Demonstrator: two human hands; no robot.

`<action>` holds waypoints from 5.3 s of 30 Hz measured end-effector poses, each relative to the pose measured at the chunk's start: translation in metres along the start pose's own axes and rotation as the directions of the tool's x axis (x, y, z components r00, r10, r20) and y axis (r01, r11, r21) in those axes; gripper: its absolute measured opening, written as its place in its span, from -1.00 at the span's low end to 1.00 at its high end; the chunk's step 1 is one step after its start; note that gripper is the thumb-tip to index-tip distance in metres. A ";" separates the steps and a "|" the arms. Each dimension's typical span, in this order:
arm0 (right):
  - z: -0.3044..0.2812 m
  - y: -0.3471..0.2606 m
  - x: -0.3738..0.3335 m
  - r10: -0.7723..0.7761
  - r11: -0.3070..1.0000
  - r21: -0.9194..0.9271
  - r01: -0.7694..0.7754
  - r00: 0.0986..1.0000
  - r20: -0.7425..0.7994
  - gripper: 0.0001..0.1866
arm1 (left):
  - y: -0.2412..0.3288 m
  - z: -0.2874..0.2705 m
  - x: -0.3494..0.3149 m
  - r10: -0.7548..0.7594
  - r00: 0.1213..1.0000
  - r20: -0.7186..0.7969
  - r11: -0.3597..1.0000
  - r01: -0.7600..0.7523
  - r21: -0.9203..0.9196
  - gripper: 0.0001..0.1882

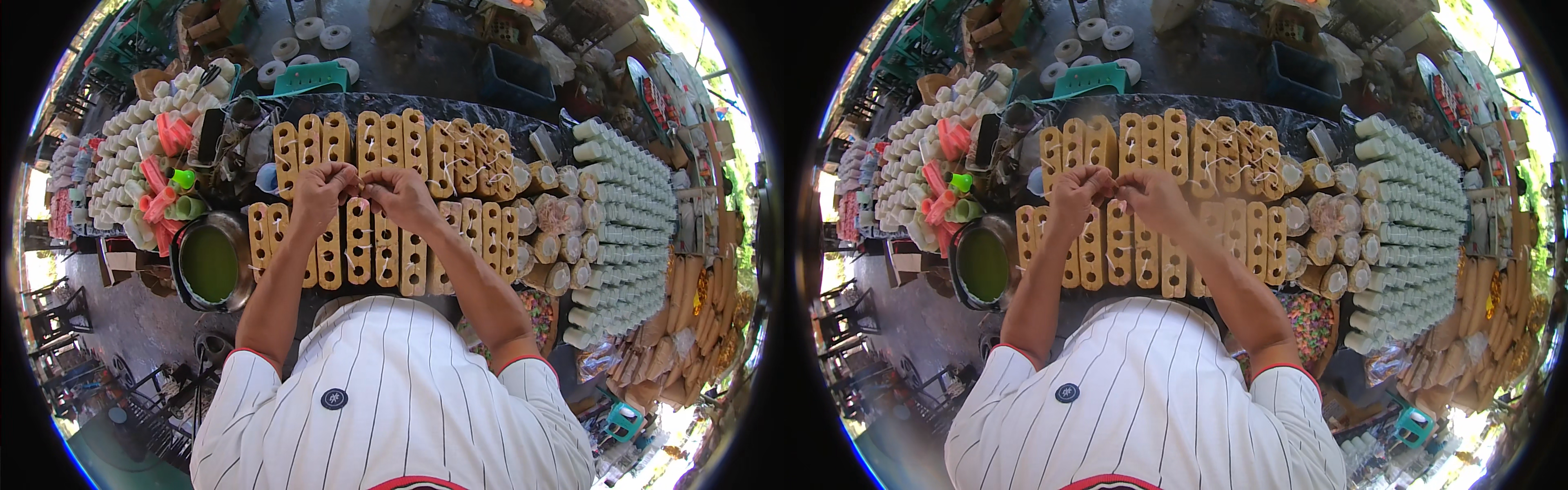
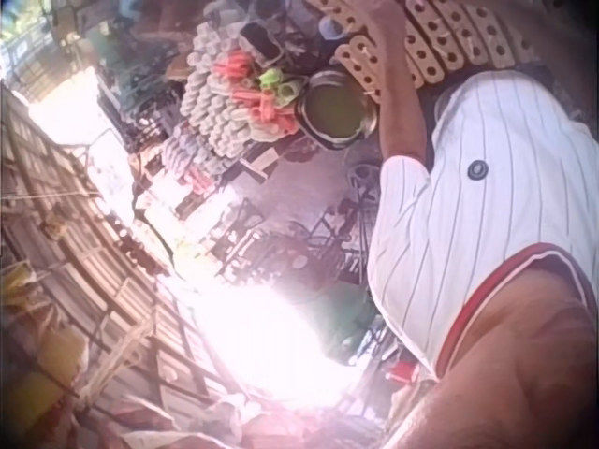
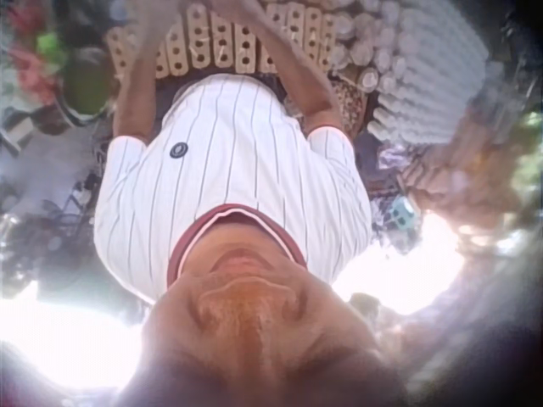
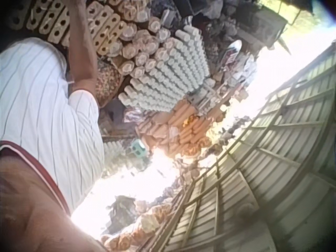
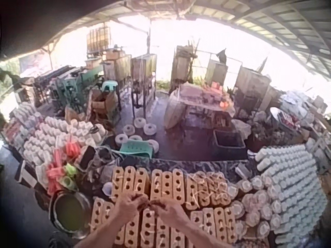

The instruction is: The person inserts wicks into wooden candle molds and ties them with string. They handle multiple molds in sequence, securing each wick before moving to the next unit.

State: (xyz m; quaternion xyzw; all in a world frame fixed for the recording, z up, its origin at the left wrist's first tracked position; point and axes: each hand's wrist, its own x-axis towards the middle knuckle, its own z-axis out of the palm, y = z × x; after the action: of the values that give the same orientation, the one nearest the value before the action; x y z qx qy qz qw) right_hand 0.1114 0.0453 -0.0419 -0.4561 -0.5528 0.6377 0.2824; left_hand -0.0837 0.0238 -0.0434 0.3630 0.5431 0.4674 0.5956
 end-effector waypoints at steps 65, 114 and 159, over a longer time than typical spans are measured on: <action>-0.140 0.020 -0.060 0.150 0.985 0.141 -0.101 0.907 -0.393 -0.81 | -0.009 0.129 0.144 0.317 0.510 0.799 0.042 -0.849 0.526 -0.75; -0.148 -0.007 0.024 -0.112 0.754 -0.649 -0.105 0.952 -0.284 -0.75 | 0.033 0.118 0.154 0.052 0.803 0.594 0.406 -0.561 0.722 -0.75; -0.134 0.029 0.019 -0.363 0.667 -0.745 0.016 0.880 -0.306 -0.84 | 0.042 0.138 0.143 -0.071 0.872 0.485 0.485 -0.394 0.780 -0.69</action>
State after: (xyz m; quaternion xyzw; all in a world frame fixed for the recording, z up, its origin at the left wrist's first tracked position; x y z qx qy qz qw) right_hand 0.2272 0.1149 -0.0710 -0.5966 -0.7275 0.2167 0.2606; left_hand 0.0417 0.1824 -0.0281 0.7597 0.5087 0.0905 0.3948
